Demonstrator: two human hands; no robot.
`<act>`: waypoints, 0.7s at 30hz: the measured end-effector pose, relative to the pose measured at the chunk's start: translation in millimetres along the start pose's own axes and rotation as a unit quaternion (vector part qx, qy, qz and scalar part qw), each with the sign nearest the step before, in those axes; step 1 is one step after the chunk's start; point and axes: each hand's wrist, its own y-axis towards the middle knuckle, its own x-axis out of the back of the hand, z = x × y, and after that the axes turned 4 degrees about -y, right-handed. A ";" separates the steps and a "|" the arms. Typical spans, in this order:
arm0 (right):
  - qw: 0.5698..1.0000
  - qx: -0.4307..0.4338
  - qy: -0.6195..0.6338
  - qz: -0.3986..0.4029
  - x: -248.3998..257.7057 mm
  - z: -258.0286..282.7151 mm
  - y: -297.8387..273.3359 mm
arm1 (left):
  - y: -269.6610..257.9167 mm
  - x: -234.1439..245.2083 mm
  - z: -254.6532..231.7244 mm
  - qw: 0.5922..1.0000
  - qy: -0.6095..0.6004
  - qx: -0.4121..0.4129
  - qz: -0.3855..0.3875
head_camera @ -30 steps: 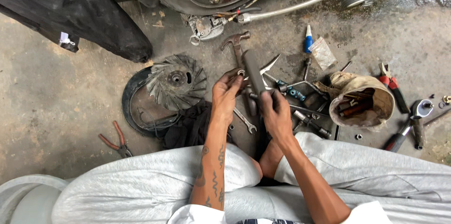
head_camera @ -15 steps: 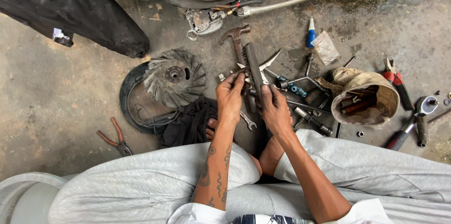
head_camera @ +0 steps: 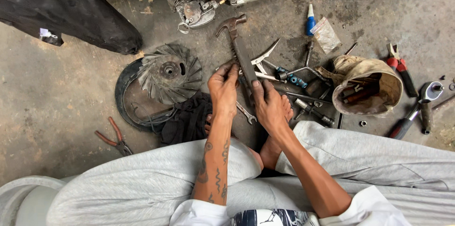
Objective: The person sits on the ground and uses a wrench to loosen and remove a bolt from the scooter engine. They then use a metal file to smooth the bolt and reinsert it into the engine.
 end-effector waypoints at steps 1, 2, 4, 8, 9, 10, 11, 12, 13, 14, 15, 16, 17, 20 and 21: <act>1.000 0.000 -0.001 -0.001 -2.7 -5.2 12.9 | 1.4 3.5 11.1 1.000 -0.001 0.000 0.001; 1.000 -0.001 0.020 0.007 -6.1 -11.8 22.6 | 0.1 8.8 22.8 1.000 0.005 -0.001 0.003; 0.999 -0.005 0.040 0.015 -9.3 -18.5 32.4 | 0.5 15.0 33.1 1.000 0.012 0.001 0.007; 0.998 -0.035 0.039 0.028 -5.2 -8.0 43.3 | 8.5 11.7 44.5 1.000 -0.003 0.016 -0.007; 0.997 -0.052 0.038 0.036 -4.7 -7.7 42.5 | 4.6 13.0 54.8 1.000 0.008 0.022 -0.011; 0.997 -0.055 0.040 0.037 -5.3 -8.3 40.1 | -0.5 8.6 43.5 1.000 0.011 0.024 -0.010; 0.996 -0.072 0.043 0.044 -5.7 -8.6 37.5 | -5.5 3.8 31.9 0.999 -0.030 0.019 0.020; 0.994 -0.087 0.044 0.051 -5.3 -7.3 37.5 | -8.1 -2.8 19.7 0.996 -0.072 0.013 0.049; 0.994 -0.088 0.045 0.050 -6.1 -13.9 31.2 | -7.2 3.4 18.8 0.996 -0.072 0.013 0.050; 0.977 -0.002 0.213 0.023 -4.0 -18.7 30.5 | -2.2 4.6 17.5 0.994 -0.086 0.014 0.064; 0.924 0.085 0.373 -0.004 -2.0 -24.1 30.2 | 2.9 5.7 16.8 0.992 -0.100 0.015 0.077; 0.925 0.082 0.372 -0.004 -0.3 -23.2 28.8 | 0.0 5.3 11.8 0.992 -0.100 0.018 0.076; 0.912 0.122 0.392 -0.009 1.1 -23.1 27.7 | -2.8 4.8 7.7 0.990 -0.104 0.018 0.091; 0.895 0.173 0.411 -0.012 -3.9 -30.5 24.1 | -15.1 2.4 7.7 0.990 -0.078 0.024 0.114; 0.893 0.194 0.407 -0.007 -6.3 -32.1 26.3 | -16.8 -0.6 8.5 0.991 -0.055 0.023 0.122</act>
